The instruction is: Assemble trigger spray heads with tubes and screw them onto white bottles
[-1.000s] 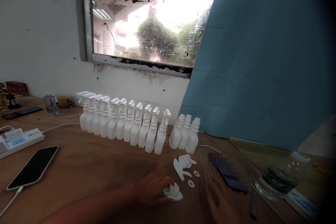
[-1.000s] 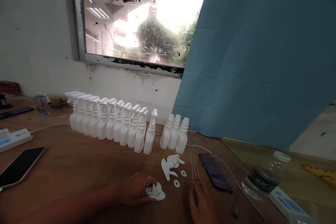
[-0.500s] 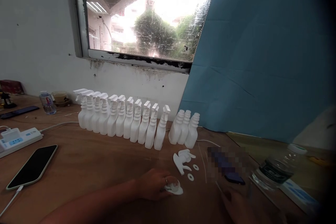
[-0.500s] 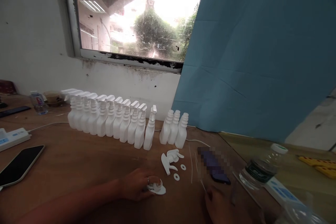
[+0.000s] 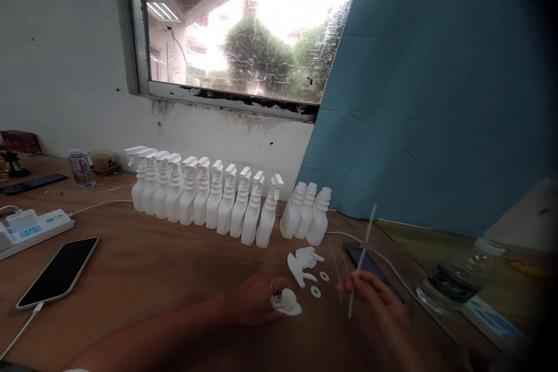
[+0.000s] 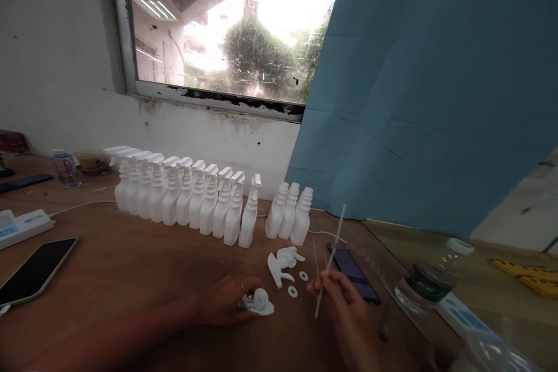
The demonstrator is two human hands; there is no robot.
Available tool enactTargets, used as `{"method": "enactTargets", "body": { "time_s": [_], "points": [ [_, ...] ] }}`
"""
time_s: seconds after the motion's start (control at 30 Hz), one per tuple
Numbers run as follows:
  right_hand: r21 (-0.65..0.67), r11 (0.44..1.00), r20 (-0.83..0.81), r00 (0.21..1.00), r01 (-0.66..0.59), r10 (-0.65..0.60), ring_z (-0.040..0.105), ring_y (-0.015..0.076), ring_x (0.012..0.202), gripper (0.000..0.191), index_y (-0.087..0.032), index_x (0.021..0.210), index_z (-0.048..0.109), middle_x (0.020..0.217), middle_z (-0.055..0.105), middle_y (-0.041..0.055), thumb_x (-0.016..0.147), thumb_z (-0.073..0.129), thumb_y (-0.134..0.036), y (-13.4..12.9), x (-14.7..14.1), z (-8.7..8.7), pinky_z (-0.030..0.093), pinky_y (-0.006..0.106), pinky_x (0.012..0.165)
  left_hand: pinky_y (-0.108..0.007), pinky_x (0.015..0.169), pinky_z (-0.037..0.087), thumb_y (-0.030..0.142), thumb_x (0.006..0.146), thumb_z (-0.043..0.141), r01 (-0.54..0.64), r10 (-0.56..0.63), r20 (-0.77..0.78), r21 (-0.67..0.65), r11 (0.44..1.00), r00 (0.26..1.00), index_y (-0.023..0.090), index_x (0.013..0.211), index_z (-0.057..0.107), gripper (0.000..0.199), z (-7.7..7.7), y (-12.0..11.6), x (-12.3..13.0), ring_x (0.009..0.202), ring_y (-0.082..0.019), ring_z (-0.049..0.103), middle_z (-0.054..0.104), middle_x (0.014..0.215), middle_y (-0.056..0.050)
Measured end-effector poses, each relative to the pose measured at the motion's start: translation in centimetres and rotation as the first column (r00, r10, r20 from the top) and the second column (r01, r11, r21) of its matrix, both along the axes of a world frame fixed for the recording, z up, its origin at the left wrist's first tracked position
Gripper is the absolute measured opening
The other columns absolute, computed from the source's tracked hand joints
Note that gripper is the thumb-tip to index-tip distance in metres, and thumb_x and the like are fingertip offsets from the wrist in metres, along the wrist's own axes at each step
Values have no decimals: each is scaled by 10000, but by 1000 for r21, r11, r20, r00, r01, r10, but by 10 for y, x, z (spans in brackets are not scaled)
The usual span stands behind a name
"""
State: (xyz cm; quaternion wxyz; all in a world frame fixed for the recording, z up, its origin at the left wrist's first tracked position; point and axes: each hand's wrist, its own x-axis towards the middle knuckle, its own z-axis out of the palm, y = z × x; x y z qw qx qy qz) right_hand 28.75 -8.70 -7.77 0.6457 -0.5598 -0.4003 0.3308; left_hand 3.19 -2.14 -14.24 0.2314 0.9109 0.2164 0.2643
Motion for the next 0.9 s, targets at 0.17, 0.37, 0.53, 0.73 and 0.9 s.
{"method": "enactTargets", "body": {
  "time_s": [0.17, 0.37, 0.53, 0.73, 0.9],
  "points": [
    [217, 889, -382, 803, -403, 457, 427, 72, 482, 133, -205, 753, 564, 605, 485, -56, 711, 689, -184, 36, -59, 19, 369, 183, 459, -304, 875, 473, 231, 777, 709, -103, 116, 134, -101, 990, 984, 218, 1139, 572, 387, -7, 7, 2, 1002, -202, 613, 663, 1109, -33],
    [301, 823, -504, 653, -481, 566, 209, 61, 425, 111, -209, 755, 524, 550, 248, -96, 709, 622, -229, 66, -87, 13, 235, 152, 385, -287, 801, 492, 221, 737, 740, -154, 167, 102, -120, 981, 981, 173, 1069, 611, 360, -16, 14, 5, 891, -183, 622, 665, 1019, -42],
    [277, 805, -544, 605, -525, 582, 72, 58, 390, 182, -215, 679, 517, 483, 163, -116, 744, 615, -353, 65, -94, -10, 143, 163, 331, -308, 824, 484, 211, 746, 725, -144, 149, 66, -76, 987, 987, 177, 1040, 631, 311, -17, 15, 5, 896, -199, 617, 669, 974, -42],
    [208, 763, -574, 555, -612, 602, 119, 45, 335, 512, -205, 438, 336, 397, 187, -100, 767, 608, -488, 66, -99, -21, 128, 185, 319, -337, 789, 498, 208, 748, 718, -139, 141, 31, -60, 989, 990, 160, 1026, 644, 291, -13, 15, 3, 868, -224, 615, 649, 957, -70],
    [200, 764, -587, 549, -613, 595, 90, 48, 349, 526, -217, 464, 293, 401, 163, -111, 759, 626, -497, 65, -101, -20, 118, 183, 323, -354, 832, 497, 212, 766, 708, -125, 126, 22, -58, 990, 992, 162, 1051, 632, 299, -11, 14, 1, 938, -238, 606, 643, 1024, -82]
  ]
}}
